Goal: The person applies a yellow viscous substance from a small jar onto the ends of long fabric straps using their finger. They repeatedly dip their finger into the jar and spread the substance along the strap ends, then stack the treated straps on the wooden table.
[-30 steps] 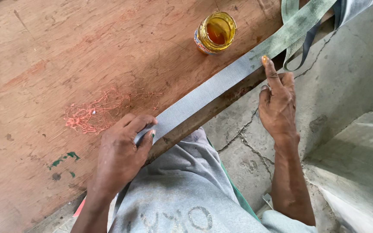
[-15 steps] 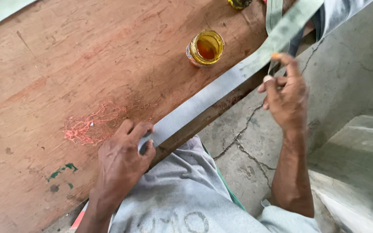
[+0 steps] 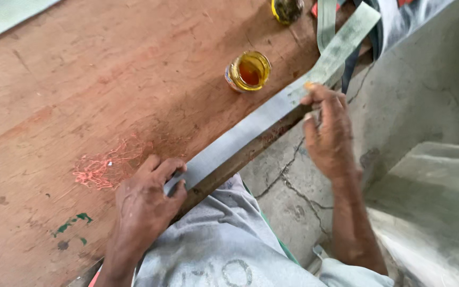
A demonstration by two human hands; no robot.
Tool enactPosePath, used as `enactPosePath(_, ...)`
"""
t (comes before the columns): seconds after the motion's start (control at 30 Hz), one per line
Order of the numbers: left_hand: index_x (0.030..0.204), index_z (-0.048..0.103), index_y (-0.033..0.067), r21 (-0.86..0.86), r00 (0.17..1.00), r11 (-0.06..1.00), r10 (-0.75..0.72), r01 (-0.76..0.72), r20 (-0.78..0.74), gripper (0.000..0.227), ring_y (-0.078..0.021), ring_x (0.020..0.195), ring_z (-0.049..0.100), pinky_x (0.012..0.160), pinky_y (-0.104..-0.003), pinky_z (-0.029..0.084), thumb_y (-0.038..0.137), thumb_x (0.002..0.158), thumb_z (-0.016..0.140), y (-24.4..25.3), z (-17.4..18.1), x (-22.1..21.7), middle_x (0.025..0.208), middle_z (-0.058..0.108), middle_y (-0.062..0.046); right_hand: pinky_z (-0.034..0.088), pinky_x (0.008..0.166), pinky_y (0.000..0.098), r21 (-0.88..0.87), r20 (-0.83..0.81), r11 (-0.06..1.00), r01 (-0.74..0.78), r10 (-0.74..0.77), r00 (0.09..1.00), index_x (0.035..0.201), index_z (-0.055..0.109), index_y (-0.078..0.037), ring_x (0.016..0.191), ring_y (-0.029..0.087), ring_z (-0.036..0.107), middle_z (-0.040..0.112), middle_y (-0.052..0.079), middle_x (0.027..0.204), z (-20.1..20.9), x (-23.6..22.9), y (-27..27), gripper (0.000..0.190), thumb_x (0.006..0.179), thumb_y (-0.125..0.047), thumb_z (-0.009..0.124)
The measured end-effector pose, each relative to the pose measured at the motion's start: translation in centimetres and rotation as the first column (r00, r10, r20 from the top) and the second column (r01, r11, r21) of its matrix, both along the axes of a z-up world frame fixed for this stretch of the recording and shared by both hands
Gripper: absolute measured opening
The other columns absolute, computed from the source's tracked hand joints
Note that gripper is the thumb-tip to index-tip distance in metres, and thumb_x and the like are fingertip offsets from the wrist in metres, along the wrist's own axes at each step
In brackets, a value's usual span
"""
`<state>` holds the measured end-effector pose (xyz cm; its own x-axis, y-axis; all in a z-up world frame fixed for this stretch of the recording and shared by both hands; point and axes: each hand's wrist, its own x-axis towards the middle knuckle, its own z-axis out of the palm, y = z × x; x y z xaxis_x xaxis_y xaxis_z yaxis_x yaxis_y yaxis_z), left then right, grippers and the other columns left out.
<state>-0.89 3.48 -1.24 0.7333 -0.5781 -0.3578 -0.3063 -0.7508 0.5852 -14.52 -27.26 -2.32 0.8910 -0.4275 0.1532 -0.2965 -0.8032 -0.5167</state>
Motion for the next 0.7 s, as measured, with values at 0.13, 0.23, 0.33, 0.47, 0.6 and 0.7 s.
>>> enactPosePath(0.13,0.102,0.072,0.0215,-0.004,1.000,1.000,-0.005,0.005,0.002,0.024,-0.0266,0.082,0.071,0.067,-0.042,0.054,0.024,0.079,0.077,-0.1,-0.2,0.0,0.089,0.067,-0.005,0.053,0.064,0.0270,0.294,-0.138,0.946,0.140,-0.103,0.985,0.144,0.048,-0.012,0.078,0.013,0.053,0.053,0.002,0.091,-1.9,-1.1,1.8,0.062,0.087,0.003,0.067)
enactPosePath(0.23,0.102,0.072,0.0216,-0.004,1.000,1.000,-0.011,0.011,0.002,0.023,-0.0256,0.081,0.071,0.068,-0.042,0.054,0.023,0.080,0.076,-0.1,-0.1,-0.1,0.089,0.067,-0.004,0.053,0.067,0.0244,0.475,-0.070,0.867,0.152,-0.135,0.988,0.145,0.048,-0.011,0.079,0.010,0.053,0.050,-0.002,0.087,-2.8,-1.2,1.5,0.067,0.083,0.005,0.068)
enactPosePath(0.33,0.102,0.072,0.0210,-0.010,1.000,1.000,0.004,-0.004,-0.012,0.024,-0.0265,0.082,0.071,0.069,-0.041,0.054,0.023,0.079,0.076,-0.2,-0.2,-0.3,0.090,0.067,-0.005,0.050,0.071,0.0233,0.452,0.021,0.887,0.099,-0.122,0.992,0.147,0.049,-0.010,0.081,0.009,0.051,0.048,-0.002,0.089,-3.6,-1.4,0.5,0.066,0.086,0.007,0.066)
enactPosePath(0.47,0.102,0.072,0.0196,0.028,1.000,1.000,0.009,-0.008,-0.019,0.025,-0.0255,0.085,0.070,0.071,-0.042,0.054,0.021,0.078,0.077,-0.5,-0.1,-0.2,0.090,0.067,-0.005,0.046,0.058,0.0210,0.446,-0.125,0.860,0.249,-0.216,0.968,0.144,0.049,-0.012,0.071,0.007,0.048,0.047,-0.004,0.084,-3.7,-1.8,0.0,0.067,0.082,0.006,0.066)
enactPosePath(0.6,0.103,0.072,0.0193,0.003,1.000,1.000,0.021,-0.021,-0.017,0.026,-0.0247,0.087,0.071,0.072,-0.041,0.054,0.020,0.077,0.077,-0.6,0.1,-0.4,0.092,0.068,-0.005,0.046,0.060,0.0181,0.425,-0.054,0.877,0.226,-0.224,0.973,0.145,0.051,-0.012,0.073,0.005,0.048,0.046,-0.003,0.088,-3.9,-2.1,-1.4,0.066,0.084,0.007,0.064)
enactPosePath(0.7,0.104,0.072,0.0197,0.025,0.999,0.999,0.023,-0.022,-0.034,0.027,-0.0244,0.087,0.071,0.073,-0.040,0.055,0.020,0.077,0.077,-0.7,0.2,-0.5,0.093,0.069,-0.004,0.048,0.062,0.0175,0.451,0.015,0.871,0.194,-0.225,0.974,0.146,0.049,-0.012,0.076,0.007,0.048,0.046,0.000,0.093,-5.1,-3.1,-2.1,0.063,0.087,0.007,0.063)
